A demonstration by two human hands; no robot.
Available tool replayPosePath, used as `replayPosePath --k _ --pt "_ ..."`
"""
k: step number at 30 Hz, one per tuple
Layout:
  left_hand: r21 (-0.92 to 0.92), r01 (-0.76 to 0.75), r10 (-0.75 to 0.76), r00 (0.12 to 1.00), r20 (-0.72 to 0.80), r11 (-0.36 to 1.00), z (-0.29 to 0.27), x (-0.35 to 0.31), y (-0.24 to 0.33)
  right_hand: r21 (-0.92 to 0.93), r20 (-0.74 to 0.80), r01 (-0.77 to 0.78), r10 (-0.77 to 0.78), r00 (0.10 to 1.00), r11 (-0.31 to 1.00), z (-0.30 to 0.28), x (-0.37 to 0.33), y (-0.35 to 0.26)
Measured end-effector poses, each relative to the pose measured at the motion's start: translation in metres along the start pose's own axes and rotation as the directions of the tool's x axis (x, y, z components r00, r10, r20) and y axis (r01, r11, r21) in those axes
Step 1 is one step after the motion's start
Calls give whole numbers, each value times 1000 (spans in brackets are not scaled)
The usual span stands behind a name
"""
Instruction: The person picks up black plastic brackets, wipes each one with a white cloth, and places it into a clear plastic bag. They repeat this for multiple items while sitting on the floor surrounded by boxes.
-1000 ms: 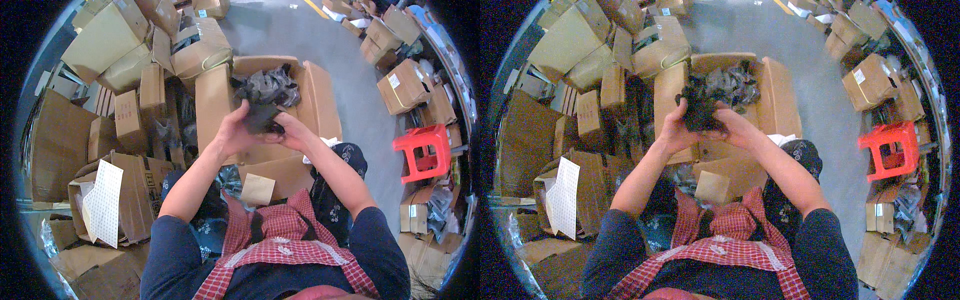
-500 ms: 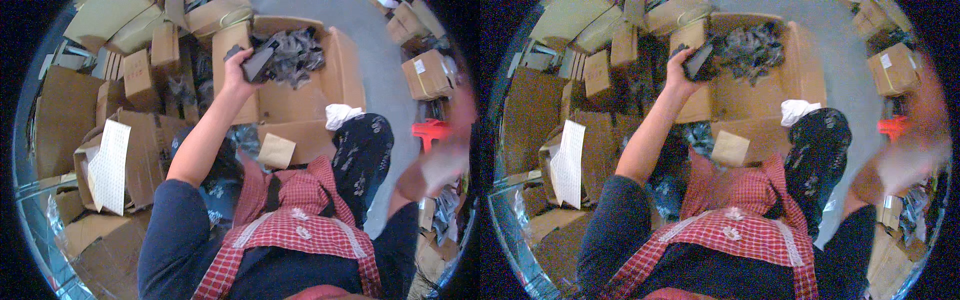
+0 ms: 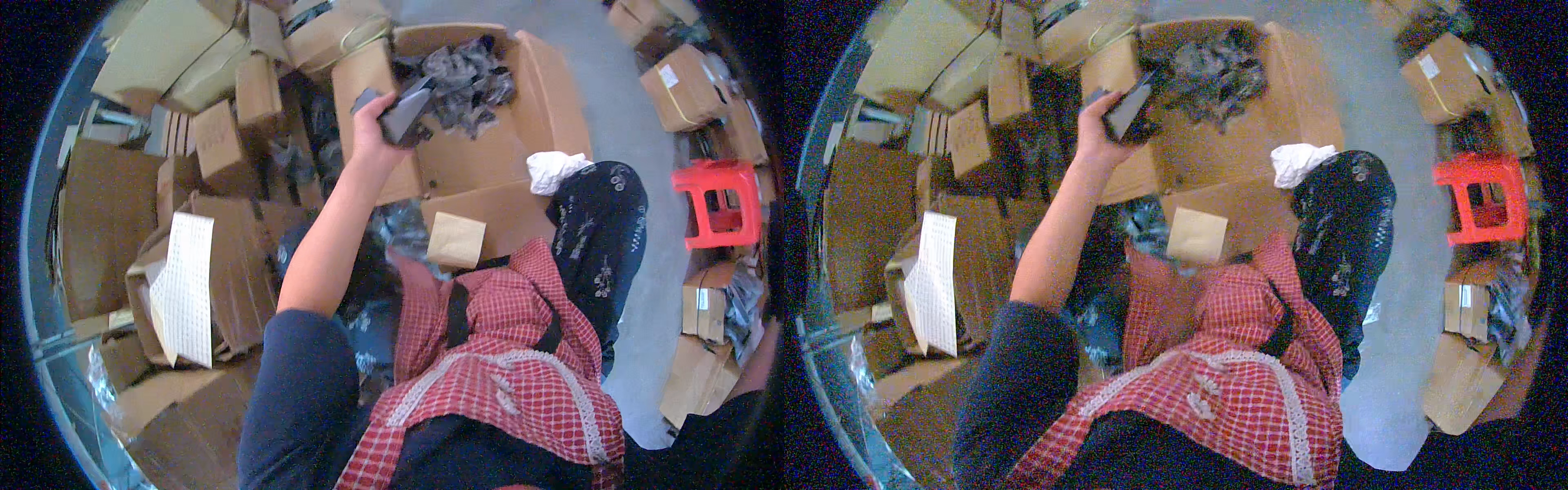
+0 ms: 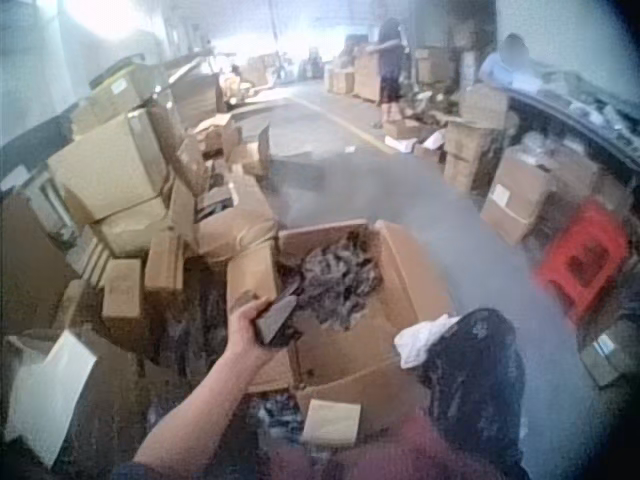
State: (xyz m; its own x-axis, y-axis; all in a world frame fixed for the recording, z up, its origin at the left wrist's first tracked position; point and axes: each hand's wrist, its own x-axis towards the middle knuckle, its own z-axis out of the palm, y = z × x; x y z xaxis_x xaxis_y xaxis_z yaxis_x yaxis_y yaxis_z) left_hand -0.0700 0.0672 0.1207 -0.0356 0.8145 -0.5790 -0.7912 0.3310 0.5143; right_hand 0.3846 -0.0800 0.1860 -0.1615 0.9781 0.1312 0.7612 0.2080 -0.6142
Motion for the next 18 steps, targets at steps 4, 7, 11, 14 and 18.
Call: replayPosePath --k 4,7,11,14,18 --pt "-71 -23 35 985 172 997 -1 -6 1 8 49 -27 27 998 1000 11 -2 -4" --pt "-12 -71 72 978 195 997 -10 -15 4 33 85 -55 52 995 998 17 -5 -2" --pt "-74 -85 92 991 101 994 -27 -17 4 70 118 -94 85 989 993 26 -4 -4" --pt "-51 -80 88 980 181 996 -39 -26 2 99 131 -119 105 986 988 35 -5 -4" --pt "-54 -166 165 986 -10 985 -39 -34 -4 160 58 -128 120 991 979 17 -9 -20"
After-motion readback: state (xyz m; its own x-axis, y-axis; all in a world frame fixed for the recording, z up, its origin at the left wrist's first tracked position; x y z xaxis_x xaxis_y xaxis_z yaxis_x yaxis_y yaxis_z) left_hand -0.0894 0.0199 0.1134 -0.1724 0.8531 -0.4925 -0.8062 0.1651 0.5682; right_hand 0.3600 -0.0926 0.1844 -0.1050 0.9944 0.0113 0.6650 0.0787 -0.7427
